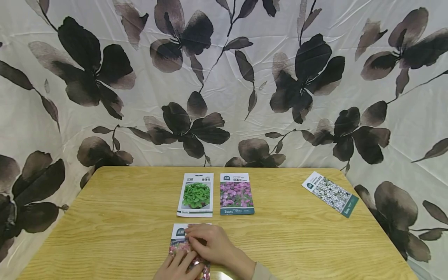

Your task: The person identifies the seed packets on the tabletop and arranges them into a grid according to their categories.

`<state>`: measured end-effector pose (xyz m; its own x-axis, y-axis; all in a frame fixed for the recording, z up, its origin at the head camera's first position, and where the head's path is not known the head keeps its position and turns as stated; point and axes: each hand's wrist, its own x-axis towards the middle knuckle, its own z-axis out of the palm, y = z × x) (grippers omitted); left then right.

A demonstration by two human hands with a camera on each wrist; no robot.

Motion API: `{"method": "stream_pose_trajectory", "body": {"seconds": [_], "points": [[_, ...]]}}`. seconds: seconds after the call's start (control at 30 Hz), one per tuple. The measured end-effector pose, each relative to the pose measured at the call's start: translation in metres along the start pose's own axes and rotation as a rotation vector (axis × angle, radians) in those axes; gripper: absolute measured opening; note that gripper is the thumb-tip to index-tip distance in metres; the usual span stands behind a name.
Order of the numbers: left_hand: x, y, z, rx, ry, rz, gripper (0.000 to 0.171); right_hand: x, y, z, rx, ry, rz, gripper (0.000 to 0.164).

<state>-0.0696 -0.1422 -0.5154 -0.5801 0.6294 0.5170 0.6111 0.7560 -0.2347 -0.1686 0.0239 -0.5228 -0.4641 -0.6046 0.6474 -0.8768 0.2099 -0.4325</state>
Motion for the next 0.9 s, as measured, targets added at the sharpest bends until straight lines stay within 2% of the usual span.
{"method": "stream_pose_trajectory", "body": {"seconds": [0.13, 0.23, 0.4, 0.63, 0.8, 0.9], "points": [[-0.001, 0.001, -0.001, -0.003, -0.005, -0.006, 0.046, -0.001, 0.0, 0.001, 0.017, 0.006, -0.005, 0.019], [0.0, 0.0, -0.002, -0.005, -0.001, -0.002, 0.048, 0.0, 0.0, 0.0, -0.011, 0.03, -0.028, 0.019], [0.007, -0.002, -0.009, -0.029, -0.001, 0.024, 0.051, 0.001, -0.001, -0.006, -0.038, 0.089, -0.057, 0.021], [0.025, -0.01, -0.022, -0.104, -0.101, 0.073, 0.053, -0.001, 0.002, -0.018, 0.049, 0.162, -0.015, 0.02], [0.044, -0.013, -0.026, -0.125, -0.104, 0.122, 0.041, -0.007, 0.007, -0.031, 0.08, 0.218, 0.021, 0.02], [0.053, -0.013, -0.027, -0.105, -0.073, 0.139, 0.037, -0.01, 0.012, -0.039, 0.067, 0.244, 0.026, 0.02]]}}
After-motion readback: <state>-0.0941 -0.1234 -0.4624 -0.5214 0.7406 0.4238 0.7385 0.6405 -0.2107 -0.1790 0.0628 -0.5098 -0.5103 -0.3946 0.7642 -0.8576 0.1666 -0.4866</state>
